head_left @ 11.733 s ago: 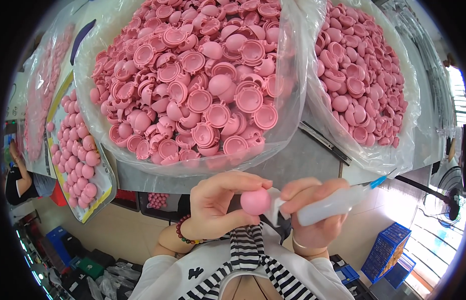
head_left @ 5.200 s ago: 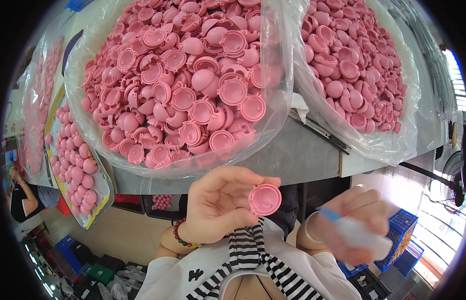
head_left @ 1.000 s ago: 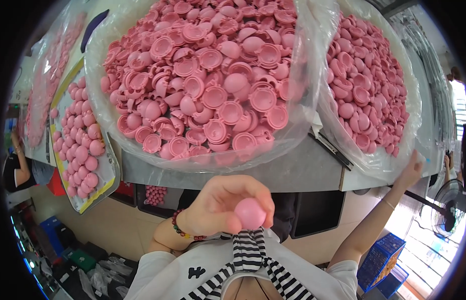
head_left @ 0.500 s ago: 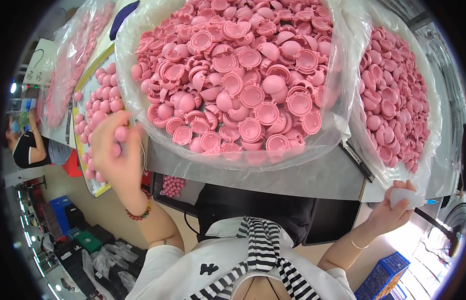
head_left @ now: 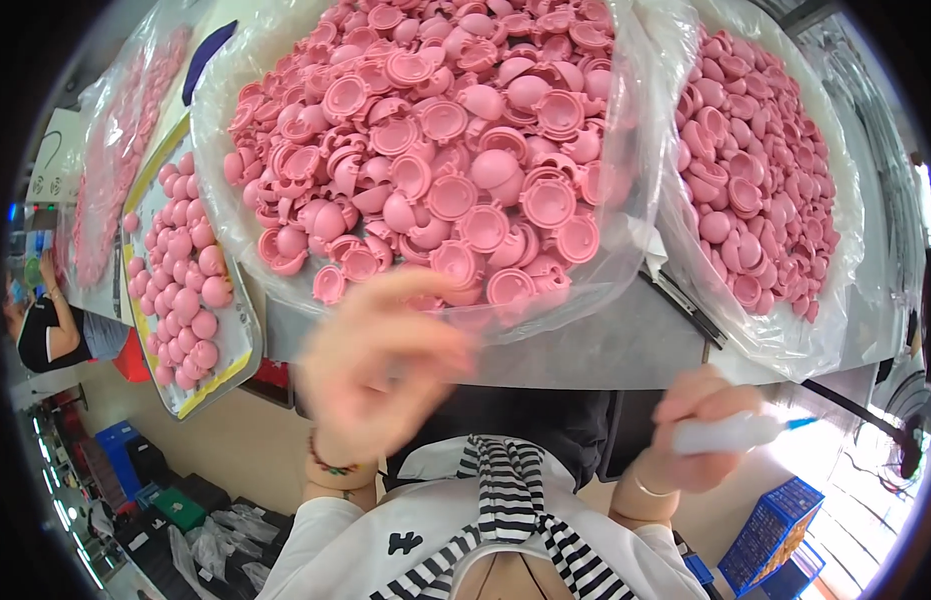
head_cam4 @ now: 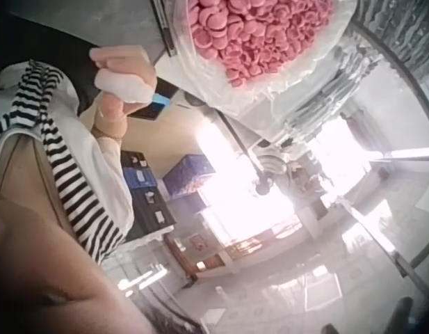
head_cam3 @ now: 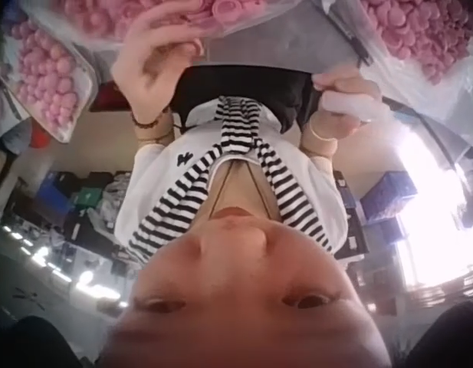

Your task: Apply glue to the edges of pink plastic semi-spheres and join them together to assemble completed balls.

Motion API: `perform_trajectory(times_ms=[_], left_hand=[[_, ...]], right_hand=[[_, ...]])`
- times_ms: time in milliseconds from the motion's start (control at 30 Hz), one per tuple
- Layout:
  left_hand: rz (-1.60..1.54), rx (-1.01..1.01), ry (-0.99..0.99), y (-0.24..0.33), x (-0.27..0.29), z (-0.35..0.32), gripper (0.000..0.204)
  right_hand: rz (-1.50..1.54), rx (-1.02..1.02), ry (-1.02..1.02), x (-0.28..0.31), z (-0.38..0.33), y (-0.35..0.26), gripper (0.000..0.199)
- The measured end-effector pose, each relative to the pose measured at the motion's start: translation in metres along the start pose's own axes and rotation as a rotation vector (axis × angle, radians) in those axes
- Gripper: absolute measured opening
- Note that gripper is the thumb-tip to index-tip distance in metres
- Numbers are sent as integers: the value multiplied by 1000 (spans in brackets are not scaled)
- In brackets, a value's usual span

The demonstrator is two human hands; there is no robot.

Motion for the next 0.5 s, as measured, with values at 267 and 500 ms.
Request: perform_trajectory(times_ms=[267,500], left_hand=[[-743,204,-47,-13,-61,-16,24],[-874,374,-63,-10,-68,-21,45]], right_hand=[[280,-251,-242,-28,-15,23,31],[286,-229,-124,-22,-22,17,47]])
Point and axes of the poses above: each hand's wrist, its own z-axis towards the middle knuckle, its own x-axis out of the back of the hand, y = z × x, the point moved 2 cm from there along z, towards the middle knuckle, and after that the axes turned 11 degrees about -x, right-handed, at the moved point
